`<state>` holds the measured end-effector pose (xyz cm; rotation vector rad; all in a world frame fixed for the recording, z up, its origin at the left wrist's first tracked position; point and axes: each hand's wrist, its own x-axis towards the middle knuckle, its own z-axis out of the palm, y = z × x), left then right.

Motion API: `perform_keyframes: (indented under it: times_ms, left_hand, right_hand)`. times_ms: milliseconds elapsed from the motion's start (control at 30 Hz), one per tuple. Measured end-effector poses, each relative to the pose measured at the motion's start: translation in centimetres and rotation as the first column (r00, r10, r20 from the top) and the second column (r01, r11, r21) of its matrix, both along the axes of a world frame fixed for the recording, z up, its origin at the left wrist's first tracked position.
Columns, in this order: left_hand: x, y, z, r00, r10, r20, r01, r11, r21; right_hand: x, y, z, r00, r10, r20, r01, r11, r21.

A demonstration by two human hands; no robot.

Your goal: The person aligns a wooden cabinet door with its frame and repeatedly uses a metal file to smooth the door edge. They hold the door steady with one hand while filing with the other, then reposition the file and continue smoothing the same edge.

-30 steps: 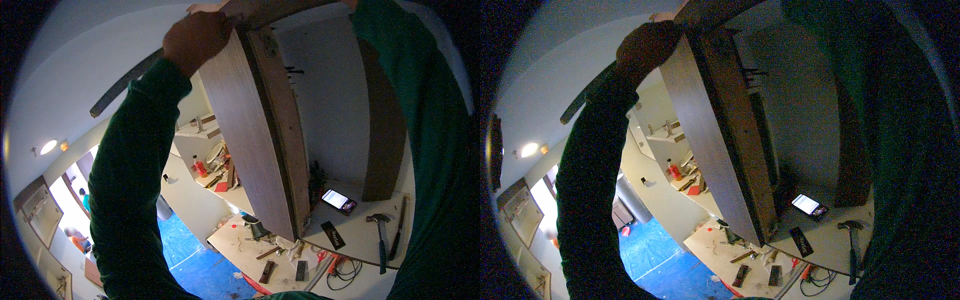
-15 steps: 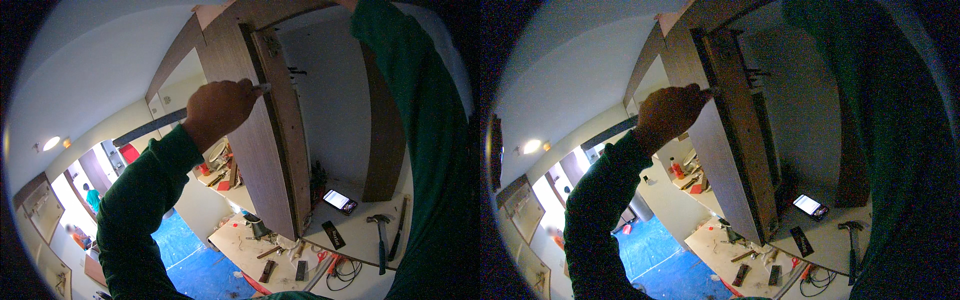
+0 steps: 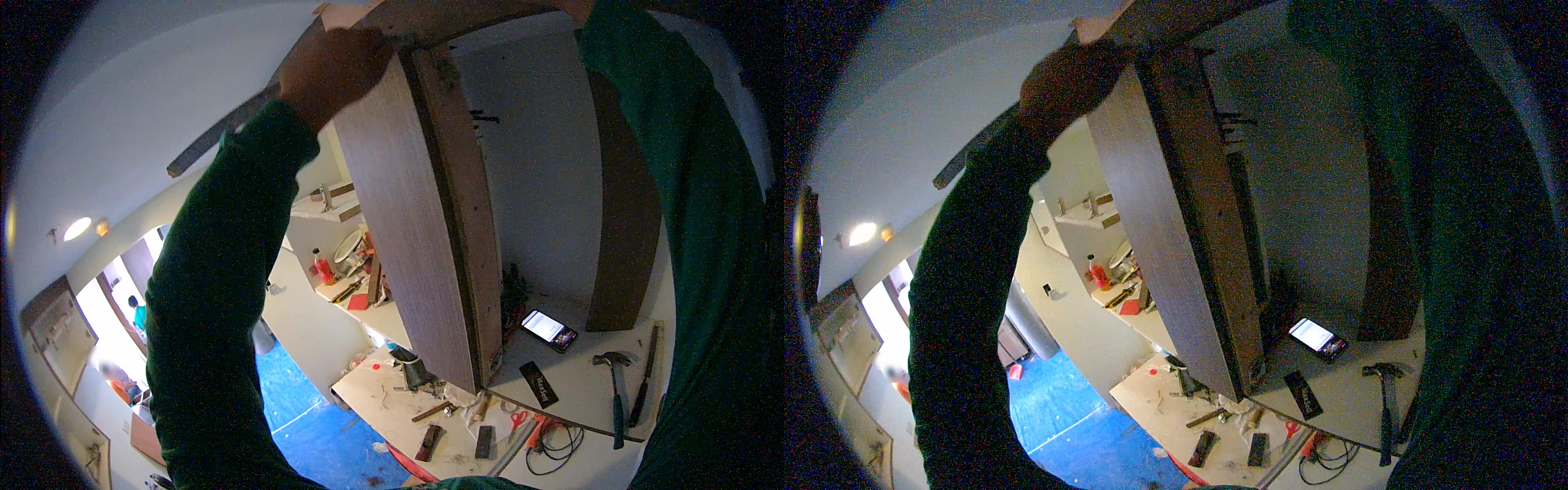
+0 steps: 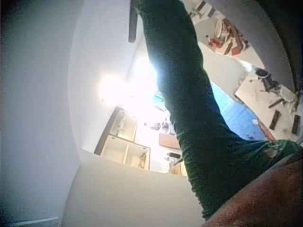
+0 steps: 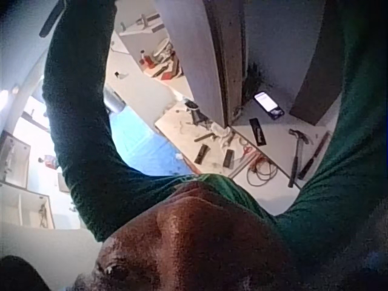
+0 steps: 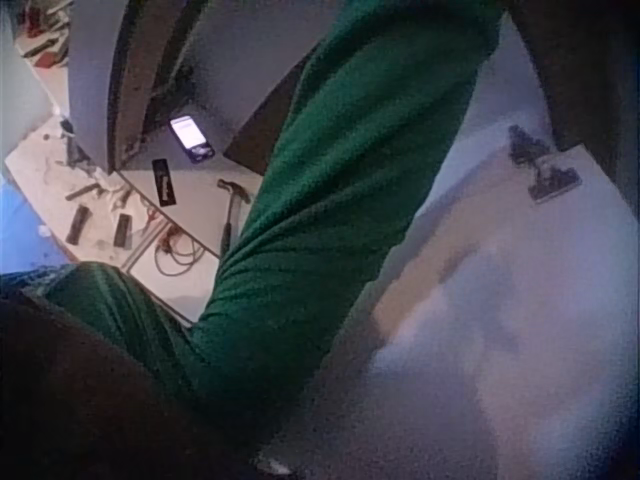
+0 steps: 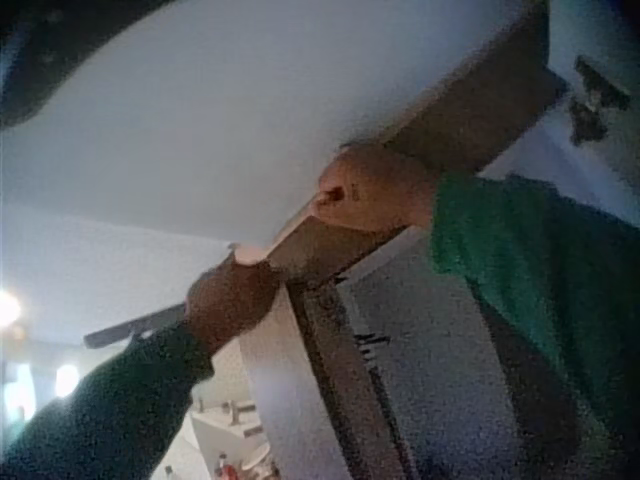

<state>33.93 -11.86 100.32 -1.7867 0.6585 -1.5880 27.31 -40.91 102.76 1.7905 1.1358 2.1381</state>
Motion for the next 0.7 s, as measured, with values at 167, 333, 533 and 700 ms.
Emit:
perform_keyframes:
  times_ms: [167, 333, 533, 700]
  left_hand:
    - [-1.9, -0.2, 2.1, 0.964, -0.036, 0.263, -0.004, 0.989, 0.149]
    - [-0.2, 0.0, -4.3, 0.999, -0.027, -0.043, 0.024, 0.997, -0.078]
    - [-1.0, 0.7, -10.0, 0.945, -0.047, -0.325, -0.012, 0.984, -0.179]
    - [-0.4, 0.4, -11.2, 0.859, -0.237, -0.453, 0.127, 0.957, -0.260]
  right_hand:
    - [-0.1, 0.3, -0.6, 0.998, 0.062, -0.006, -0.062, 0.998, 0.028]
    - [-0.9, 0.5, -0.4, 0.996, -0.060, -0.060, 0.063, 0.997, 0.049]
    - [-0.1, 1.0, -1.2, 0.997, 0.062, 0.053, -0.064, 0.997, 0.035]
    - [-1.4, 0.7, 0.0, 0.996, -0.090, 0.014, 0.090, 0.996, 0.023]
